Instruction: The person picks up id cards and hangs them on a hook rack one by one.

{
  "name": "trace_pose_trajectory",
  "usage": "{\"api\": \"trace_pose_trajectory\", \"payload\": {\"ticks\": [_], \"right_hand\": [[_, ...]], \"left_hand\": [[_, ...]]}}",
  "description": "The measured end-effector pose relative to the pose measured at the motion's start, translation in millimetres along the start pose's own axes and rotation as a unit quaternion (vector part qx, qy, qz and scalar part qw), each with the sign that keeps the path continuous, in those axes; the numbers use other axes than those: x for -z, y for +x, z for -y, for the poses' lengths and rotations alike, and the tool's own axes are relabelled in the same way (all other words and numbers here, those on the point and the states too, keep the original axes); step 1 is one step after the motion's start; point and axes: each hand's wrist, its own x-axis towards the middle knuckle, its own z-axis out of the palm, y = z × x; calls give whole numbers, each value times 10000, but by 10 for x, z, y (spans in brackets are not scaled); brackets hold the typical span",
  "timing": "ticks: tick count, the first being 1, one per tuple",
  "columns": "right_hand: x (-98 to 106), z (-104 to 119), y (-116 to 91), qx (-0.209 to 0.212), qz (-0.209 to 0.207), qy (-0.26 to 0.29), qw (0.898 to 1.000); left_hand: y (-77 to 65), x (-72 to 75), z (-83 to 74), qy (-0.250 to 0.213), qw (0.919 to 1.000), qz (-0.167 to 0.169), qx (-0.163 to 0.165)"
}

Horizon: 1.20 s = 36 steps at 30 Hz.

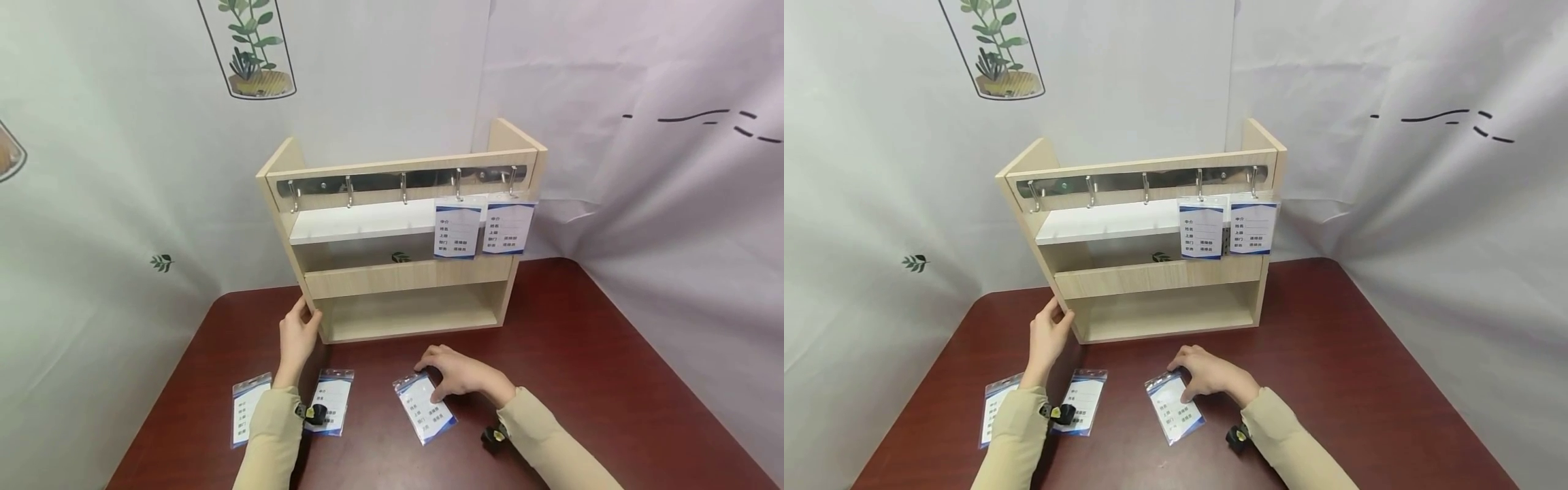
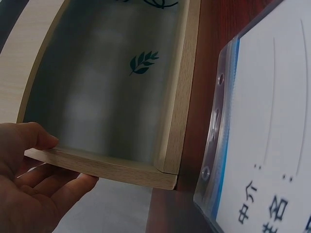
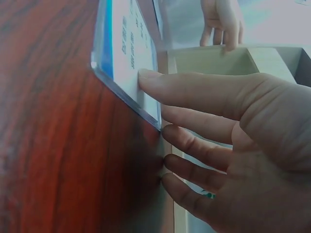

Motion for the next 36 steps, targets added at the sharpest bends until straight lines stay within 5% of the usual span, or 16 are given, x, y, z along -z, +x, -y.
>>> {"api": "trace_pose_trajectory", "payload": {"ticks": [13, 22, 36], "right_hand": [[20, 22, 13, -170, 56, 107, 9998], [-10, 27, -13, -170, -63, 131, 9998], [-5, 1, -25, 142, -339, 476, 9982]], "left_hand": [[11, 2, 0, -35, 10000, 23, -4], [-17, -20, 30, 85, 9991, -258, -332], [-11, -22, 26, -270, 9996, -30, -14]]}}
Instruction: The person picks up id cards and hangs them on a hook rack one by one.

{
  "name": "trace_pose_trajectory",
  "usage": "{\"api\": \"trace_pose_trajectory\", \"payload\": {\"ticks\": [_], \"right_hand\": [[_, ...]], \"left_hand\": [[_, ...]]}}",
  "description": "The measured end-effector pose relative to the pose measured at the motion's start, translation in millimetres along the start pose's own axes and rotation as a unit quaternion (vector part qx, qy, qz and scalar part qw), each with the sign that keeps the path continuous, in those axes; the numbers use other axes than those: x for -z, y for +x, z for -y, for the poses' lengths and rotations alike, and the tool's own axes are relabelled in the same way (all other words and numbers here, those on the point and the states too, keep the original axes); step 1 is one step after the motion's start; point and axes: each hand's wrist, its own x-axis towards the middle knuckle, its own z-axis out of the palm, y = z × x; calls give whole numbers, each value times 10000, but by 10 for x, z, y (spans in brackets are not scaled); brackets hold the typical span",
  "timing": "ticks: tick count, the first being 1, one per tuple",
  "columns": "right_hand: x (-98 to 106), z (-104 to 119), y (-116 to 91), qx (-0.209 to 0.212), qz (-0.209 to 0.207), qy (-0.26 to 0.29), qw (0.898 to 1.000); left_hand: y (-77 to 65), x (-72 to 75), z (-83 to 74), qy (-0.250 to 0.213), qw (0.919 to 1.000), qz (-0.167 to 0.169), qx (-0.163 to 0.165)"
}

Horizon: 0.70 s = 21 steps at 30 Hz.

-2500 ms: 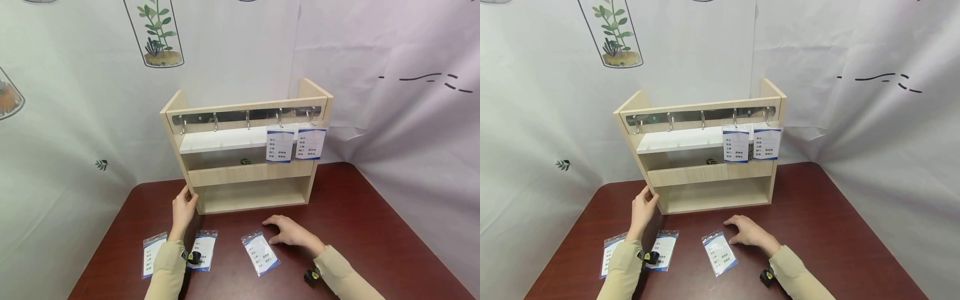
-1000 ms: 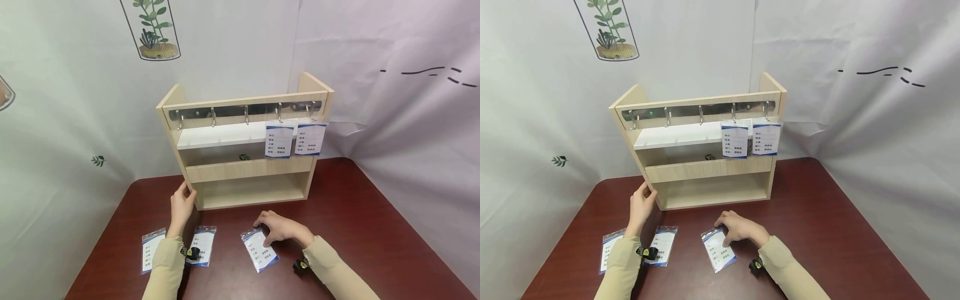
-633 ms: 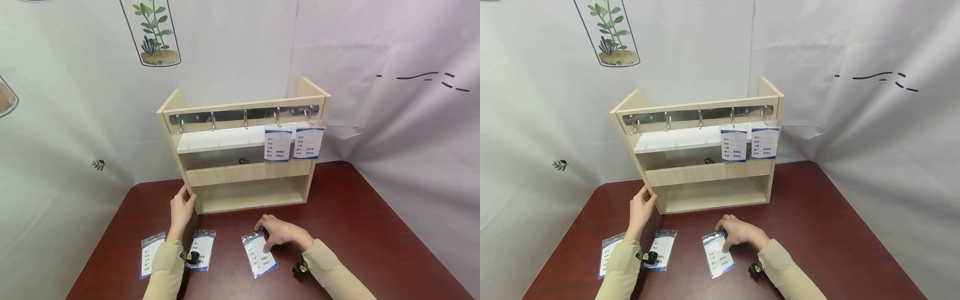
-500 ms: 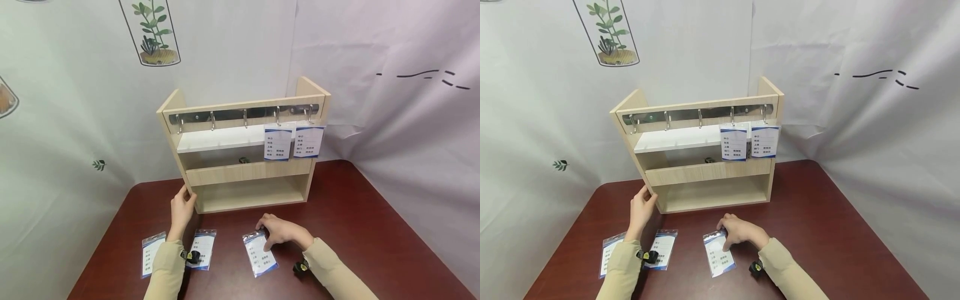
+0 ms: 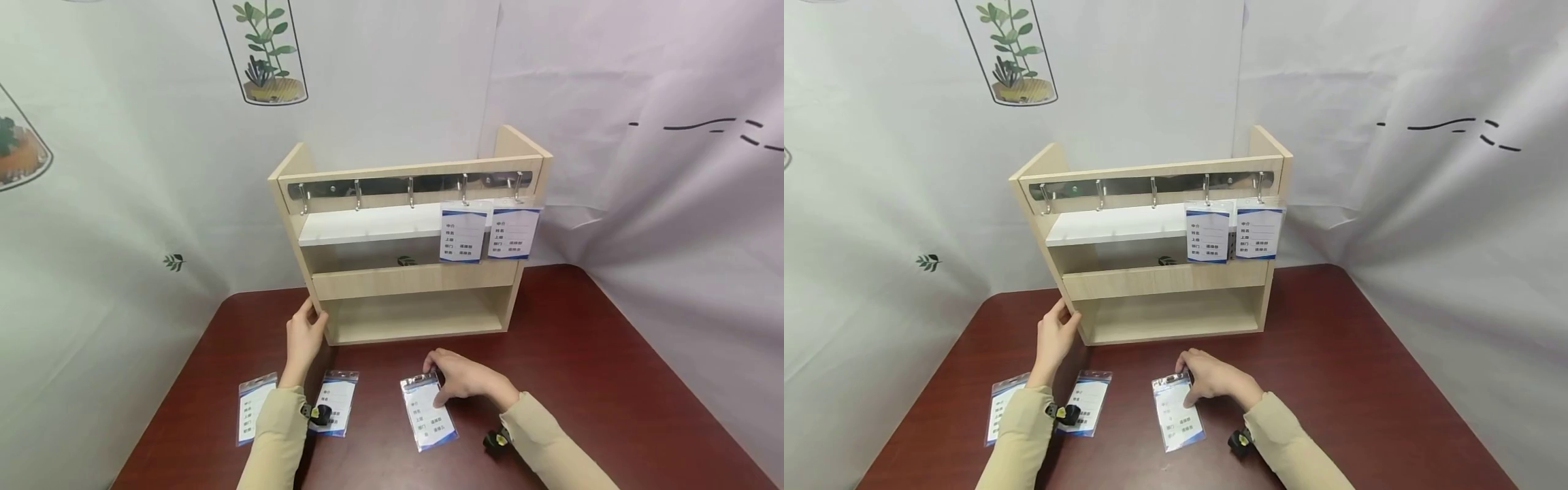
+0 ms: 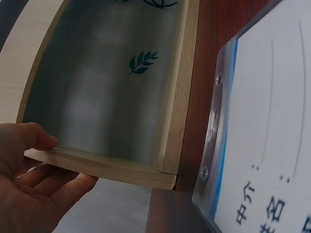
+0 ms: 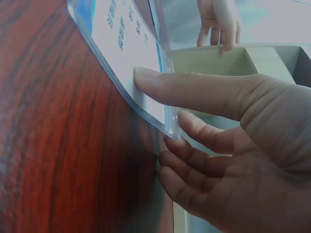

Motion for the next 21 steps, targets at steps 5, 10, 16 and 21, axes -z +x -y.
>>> {"api": "trace_pose_trajectory", "payload": {"ticks": [5, 10, 16, 21], "right_hand": [[22, -12, 12, 58, -55, 309, 9995], [72, -26, 24, 85, -169, 762, 9969], [97, -39, 20, 190, -324, 1177, 9923], [109, -41, 17, 225, -339, 1384, 9895]], "left_hand": [[-2, 5, -5, 64, 10000, -29, -60], [9, 18, -15, 147, 9998, -24, -110], [12, 13, -3, 83, 9999, -39, -68], [6, 6, 12, 44, 10000, -22, -5]]}}
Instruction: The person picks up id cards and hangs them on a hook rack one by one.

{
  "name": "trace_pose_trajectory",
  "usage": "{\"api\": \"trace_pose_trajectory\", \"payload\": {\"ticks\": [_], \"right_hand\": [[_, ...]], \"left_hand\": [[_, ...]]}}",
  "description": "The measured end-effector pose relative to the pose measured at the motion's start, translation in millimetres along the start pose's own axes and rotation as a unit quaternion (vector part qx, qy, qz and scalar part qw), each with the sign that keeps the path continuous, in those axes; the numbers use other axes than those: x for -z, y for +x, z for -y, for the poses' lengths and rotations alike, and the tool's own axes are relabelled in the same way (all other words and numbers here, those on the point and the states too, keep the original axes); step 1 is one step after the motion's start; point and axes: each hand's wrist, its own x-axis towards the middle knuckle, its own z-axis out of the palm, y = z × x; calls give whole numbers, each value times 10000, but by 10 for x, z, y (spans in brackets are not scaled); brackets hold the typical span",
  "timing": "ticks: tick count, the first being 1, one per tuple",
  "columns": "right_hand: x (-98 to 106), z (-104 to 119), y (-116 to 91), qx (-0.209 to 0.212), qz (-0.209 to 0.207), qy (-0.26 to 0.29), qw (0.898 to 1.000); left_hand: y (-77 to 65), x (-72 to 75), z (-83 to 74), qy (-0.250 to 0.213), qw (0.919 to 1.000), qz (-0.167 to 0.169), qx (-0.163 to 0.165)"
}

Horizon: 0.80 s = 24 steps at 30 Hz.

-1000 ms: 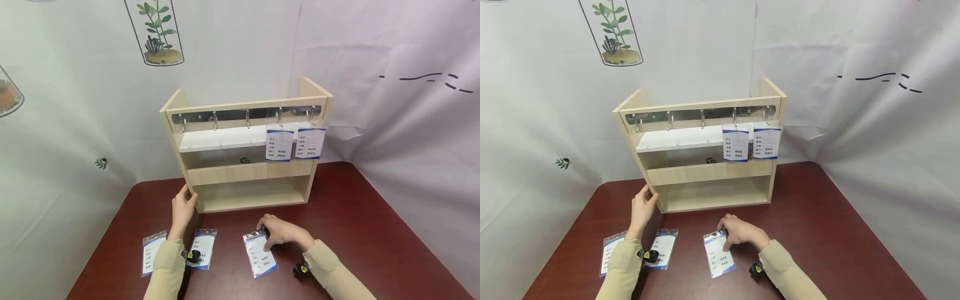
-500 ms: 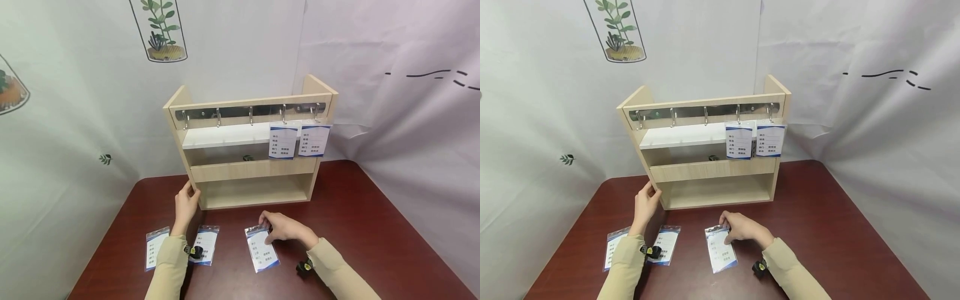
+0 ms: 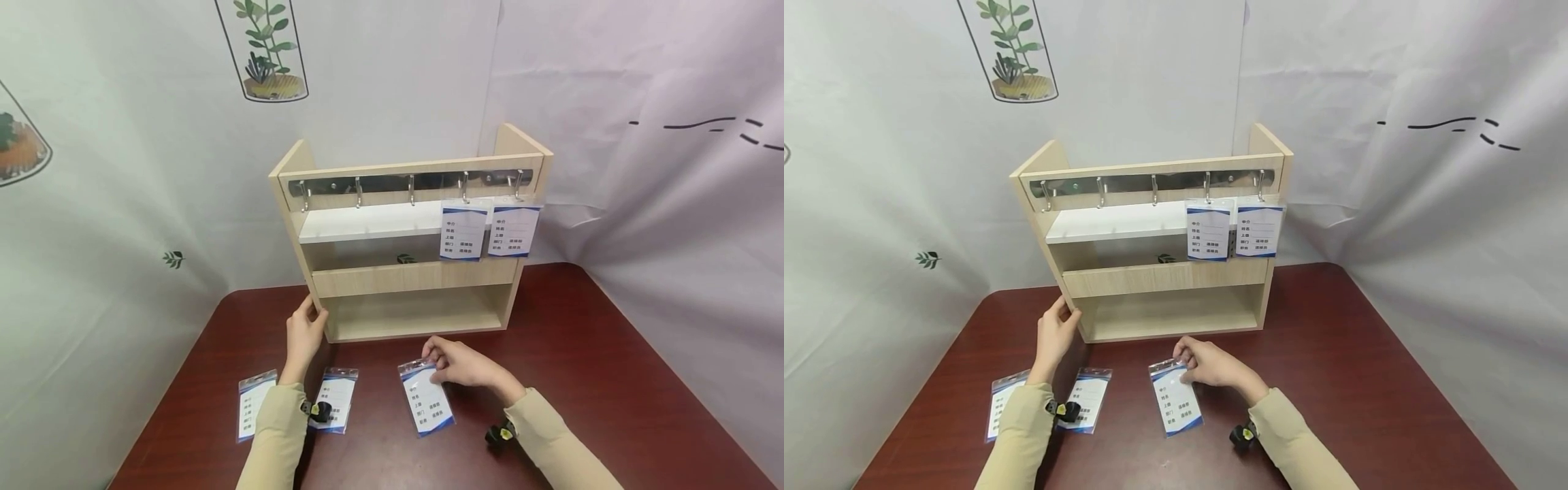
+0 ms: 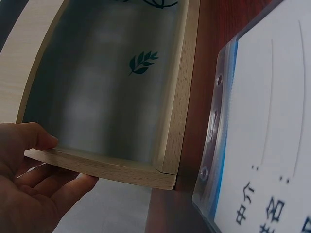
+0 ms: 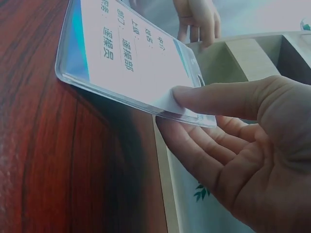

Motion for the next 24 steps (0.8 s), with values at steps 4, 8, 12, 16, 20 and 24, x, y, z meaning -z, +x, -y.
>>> {"api": "trace_pose_trajectory", "payload": {"ticks": [4, 8, 12, 16, 20, 24], "right_hand": [[7, 13, 6, 48, 53, 233, 9997], [23, 22, 11, 72, 0, 503, 9987], [42, 47, 23, 141, -145, 805, 9966], [67, 95, 38, 172, -299, 866, 9956], [99, 145, 71, 160, -450, 896, 9948], [154, 198, 102, 207, -572, 888, 9942]], "left_hand": [[-4, 12, -3, -34, 10000, 43, 40], [-2, 25, -26, -82, 9999, 86, 46], [3, 21, -28, -75, 9999, 95, 71], [0, 16, -33, -97, 9998, 109, 115], [-5, 6, -31, -145, 9998, 120, 98], [-10, 6, -21, -136, 9998, 107, 48]]}}
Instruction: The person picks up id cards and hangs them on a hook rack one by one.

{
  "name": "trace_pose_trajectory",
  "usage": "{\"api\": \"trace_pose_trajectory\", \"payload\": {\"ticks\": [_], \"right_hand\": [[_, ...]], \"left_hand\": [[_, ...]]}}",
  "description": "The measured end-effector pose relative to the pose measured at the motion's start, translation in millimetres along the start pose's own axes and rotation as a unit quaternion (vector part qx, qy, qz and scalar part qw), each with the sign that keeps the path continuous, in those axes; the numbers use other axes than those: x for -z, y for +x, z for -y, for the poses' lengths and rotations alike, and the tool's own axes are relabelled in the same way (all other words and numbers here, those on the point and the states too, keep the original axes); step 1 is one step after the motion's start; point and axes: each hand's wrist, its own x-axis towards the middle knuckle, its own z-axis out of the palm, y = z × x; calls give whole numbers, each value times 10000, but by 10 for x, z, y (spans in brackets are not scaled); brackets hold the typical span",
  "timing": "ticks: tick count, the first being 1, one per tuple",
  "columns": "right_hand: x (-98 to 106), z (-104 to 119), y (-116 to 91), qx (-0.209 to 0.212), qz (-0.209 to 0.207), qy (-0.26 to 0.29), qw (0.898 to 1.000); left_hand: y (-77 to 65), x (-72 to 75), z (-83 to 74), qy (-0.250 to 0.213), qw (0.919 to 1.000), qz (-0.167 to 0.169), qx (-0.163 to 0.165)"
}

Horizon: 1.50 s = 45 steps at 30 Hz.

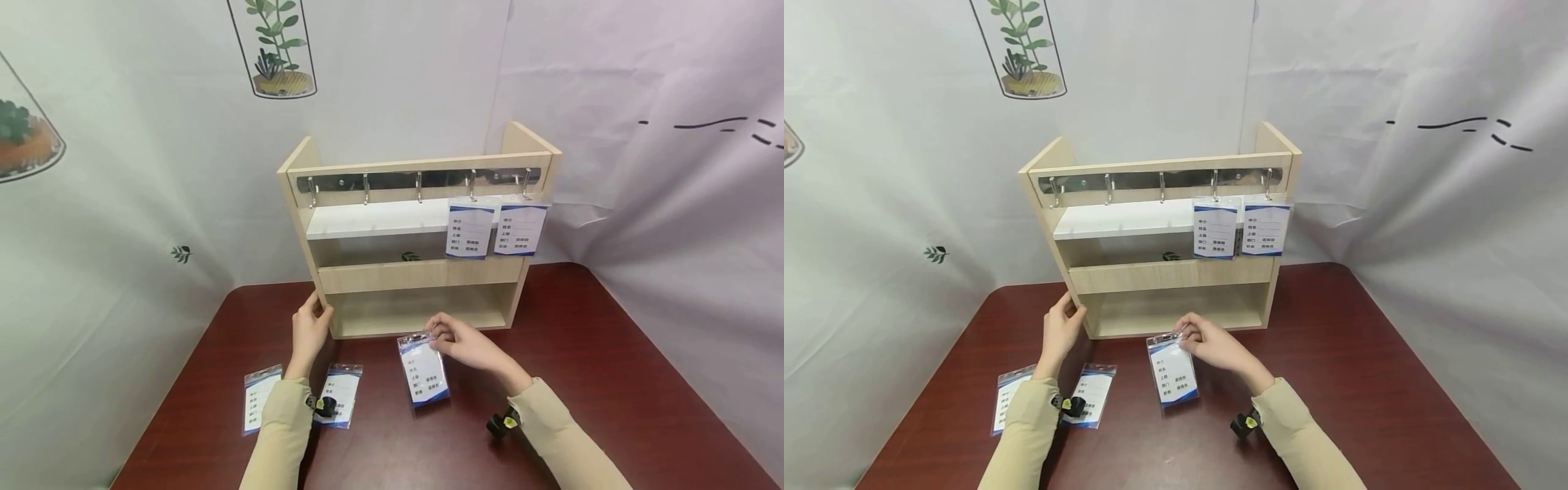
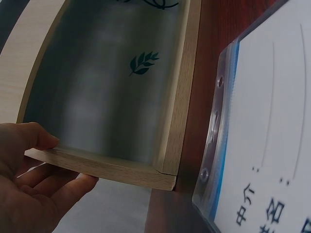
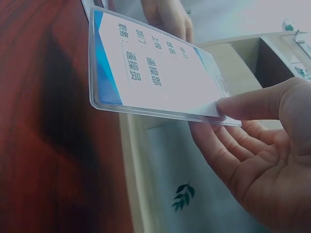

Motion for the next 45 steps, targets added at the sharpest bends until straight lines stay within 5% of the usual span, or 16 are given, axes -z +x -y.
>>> {"api": "trace_pose_trajectory", "payload": {"ticks": [17, 34, 45], "right_hand": [[292, 567, 168, 361, -725, -367, 9960], [716, 1375, 296, 696, -1531, -354, 9851], [899, 1669, 344, 1122, -1950, -588, 9726]], "left_hand": [[-12, 31, -14, 136, 9998, -89, -90], [27, 15, -16, 186, 9995, -112, -219], [13, 10, -17, 55, 9998, -91, -181]]}}
